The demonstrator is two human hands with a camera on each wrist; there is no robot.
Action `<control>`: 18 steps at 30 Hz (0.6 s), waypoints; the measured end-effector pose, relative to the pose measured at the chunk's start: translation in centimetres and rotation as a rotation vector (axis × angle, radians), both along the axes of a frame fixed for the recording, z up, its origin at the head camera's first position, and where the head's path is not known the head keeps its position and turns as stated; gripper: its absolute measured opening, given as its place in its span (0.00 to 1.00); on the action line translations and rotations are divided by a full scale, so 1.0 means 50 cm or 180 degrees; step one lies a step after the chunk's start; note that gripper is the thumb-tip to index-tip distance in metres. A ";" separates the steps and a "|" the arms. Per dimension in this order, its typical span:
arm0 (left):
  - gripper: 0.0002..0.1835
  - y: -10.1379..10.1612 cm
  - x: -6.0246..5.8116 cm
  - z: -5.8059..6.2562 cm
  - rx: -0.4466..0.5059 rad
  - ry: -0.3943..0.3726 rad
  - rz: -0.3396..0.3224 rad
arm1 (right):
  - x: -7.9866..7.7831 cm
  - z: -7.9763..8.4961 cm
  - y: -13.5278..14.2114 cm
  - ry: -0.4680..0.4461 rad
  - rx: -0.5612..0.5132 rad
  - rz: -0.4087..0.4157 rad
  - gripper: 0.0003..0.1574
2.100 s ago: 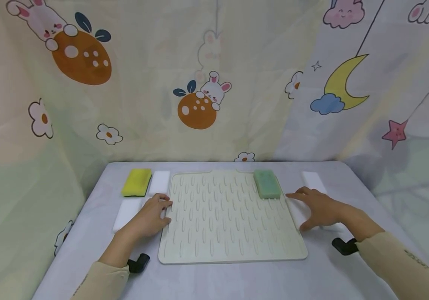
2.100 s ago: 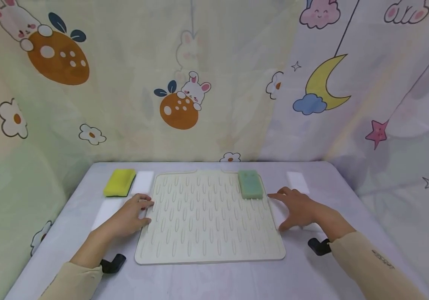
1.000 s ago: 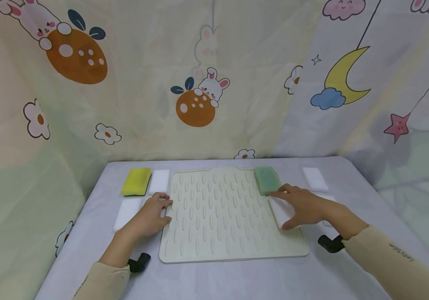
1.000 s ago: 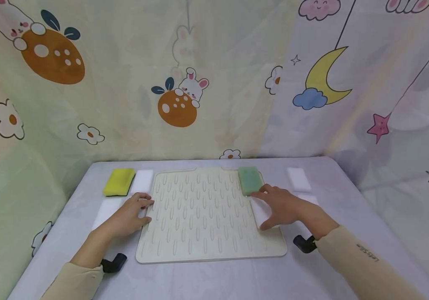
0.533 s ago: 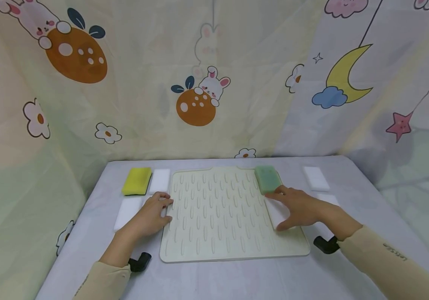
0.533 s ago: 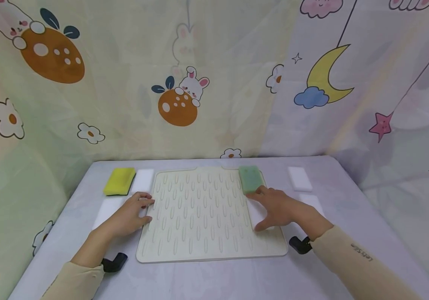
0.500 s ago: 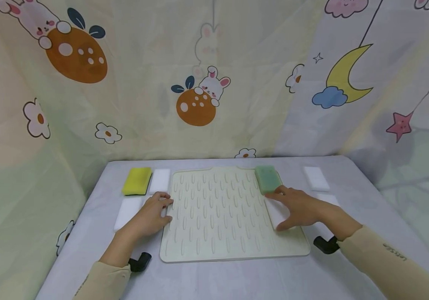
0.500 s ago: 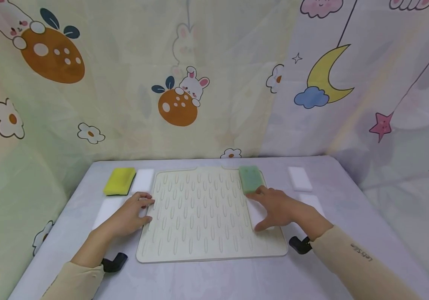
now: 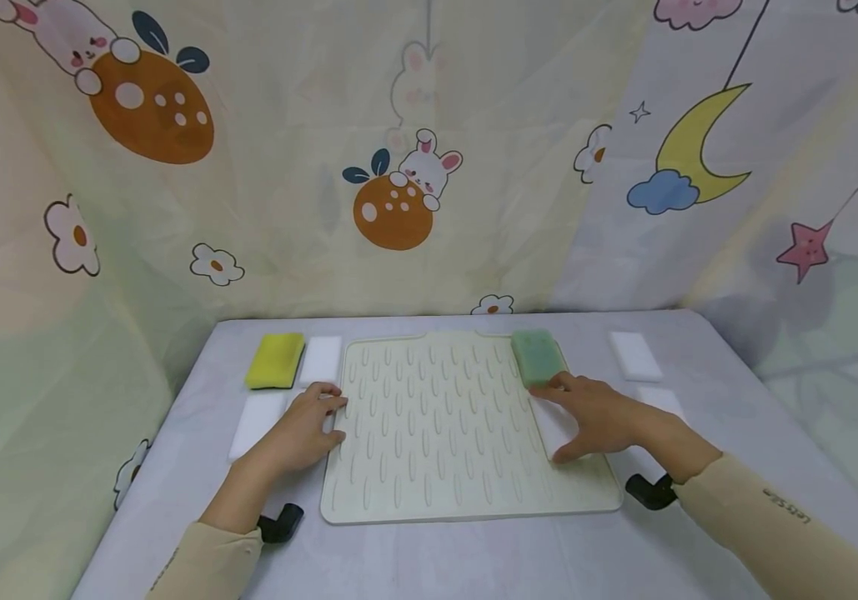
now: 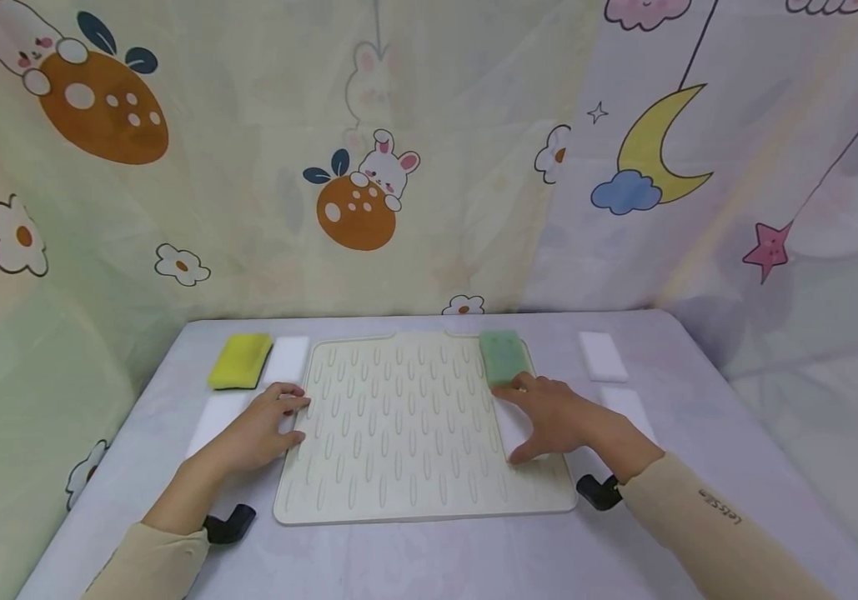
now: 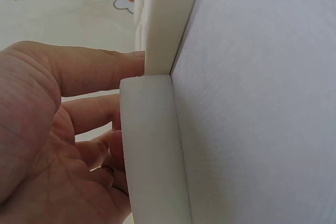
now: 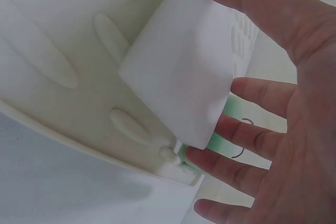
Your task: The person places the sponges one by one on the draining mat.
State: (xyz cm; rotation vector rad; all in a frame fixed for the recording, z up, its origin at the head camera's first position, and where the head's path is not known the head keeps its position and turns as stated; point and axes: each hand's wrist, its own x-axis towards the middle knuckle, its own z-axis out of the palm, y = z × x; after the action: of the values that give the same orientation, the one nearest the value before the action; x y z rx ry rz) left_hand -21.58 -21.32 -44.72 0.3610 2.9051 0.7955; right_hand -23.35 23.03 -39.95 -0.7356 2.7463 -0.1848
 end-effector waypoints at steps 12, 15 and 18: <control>0.30 0.002 0.000 0.002 -0.0017 -0.0026 0.0031 | 0.005 -0.008 -0.010 0.0043 0.0031 -0.0046 0.65; 0.30 0.003 0.000 0.001 -0.0021 -0.0026 0.0029 | 0.006 -0.010 -0.012 0.0064 0.0055 -0.0057 0.65; 0.30 0.005 0.000 0.002 -0.0021 -0.0031 0.0038 | 0.008 -0.013 -0.011 0.0100 0.0043 -0.0049 0.65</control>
State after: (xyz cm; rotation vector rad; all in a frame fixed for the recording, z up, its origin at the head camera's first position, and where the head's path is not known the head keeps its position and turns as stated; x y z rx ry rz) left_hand -21.56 -21.10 -44.61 0.3387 2.9028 0.7867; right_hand -22.95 22.49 -40.59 -0.7197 2.7809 -0.1590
